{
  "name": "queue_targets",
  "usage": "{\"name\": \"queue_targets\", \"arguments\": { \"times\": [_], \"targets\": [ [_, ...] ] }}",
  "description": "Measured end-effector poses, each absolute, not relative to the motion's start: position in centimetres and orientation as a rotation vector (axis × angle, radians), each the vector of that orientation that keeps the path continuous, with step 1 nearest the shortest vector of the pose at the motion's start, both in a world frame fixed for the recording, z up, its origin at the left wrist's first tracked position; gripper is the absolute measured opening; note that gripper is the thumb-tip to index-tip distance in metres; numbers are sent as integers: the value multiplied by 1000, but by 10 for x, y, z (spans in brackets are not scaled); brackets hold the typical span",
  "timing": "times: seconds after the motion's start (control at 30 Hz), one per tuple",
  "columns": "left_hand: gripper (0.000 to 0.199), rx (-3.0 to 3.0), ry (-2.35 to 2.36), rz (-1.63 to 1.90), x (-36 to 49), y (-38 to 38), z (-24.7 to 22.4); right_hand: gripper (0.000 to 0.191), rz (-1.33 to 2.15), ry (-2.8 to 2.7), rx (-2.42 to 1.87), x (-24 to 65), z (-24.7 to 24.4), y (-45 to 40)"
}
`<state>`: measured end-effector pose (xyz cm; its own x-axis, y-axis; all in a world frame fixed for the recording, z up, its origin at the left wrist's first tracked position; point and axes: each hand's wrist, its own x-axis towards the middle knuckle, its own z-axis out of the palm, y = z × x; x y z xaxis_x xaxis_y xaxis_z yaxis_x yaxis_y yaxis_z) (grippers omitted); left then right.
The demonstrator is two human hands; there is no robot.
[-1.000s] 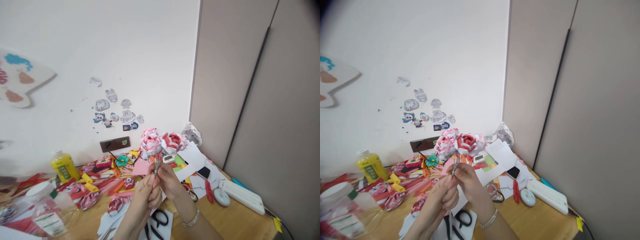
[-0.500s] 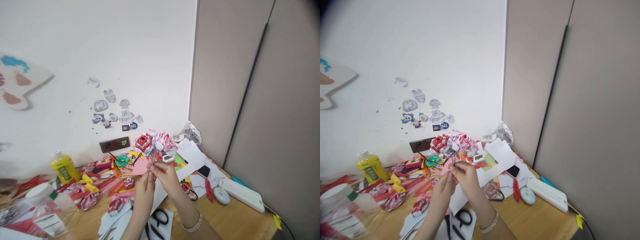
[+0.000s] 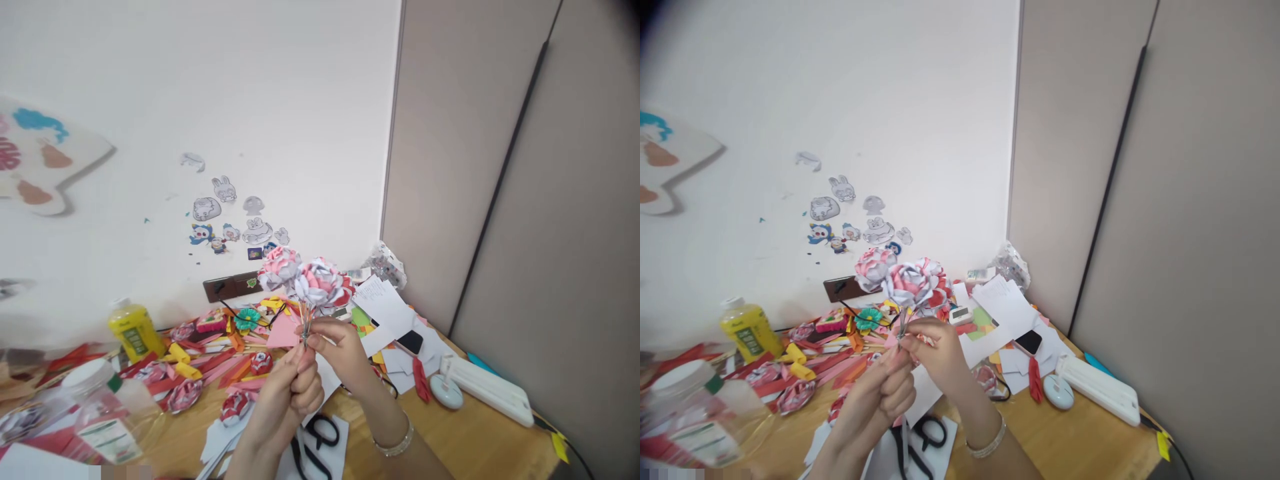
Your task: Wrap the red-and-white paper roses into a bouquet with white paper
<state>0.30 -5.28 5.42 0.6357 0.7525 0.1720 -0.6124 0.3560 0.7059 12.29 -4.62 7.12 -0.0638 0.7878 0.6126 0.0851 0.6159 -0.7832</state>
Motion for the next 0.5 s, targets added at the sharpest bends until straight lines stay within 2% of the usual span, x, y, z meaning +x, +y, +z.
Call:
{"name": "queue_targets", "arguments": {
  "times": [0.17, 0.4, 0.5],
  "targets": [
    [24, 801, 196, 900, 5, -54, 52, 21, 502, -1517, -865, 119, 65, -51],
    [25, 825, 141, 934, 9, -53, 47, 39, 649, -1372, -877, 106, 53, -52],
    [25, 816, 94, 925, 8, -54, 46, 39, 667, -1343, -875, 102, 55, -56]
  ]
}}
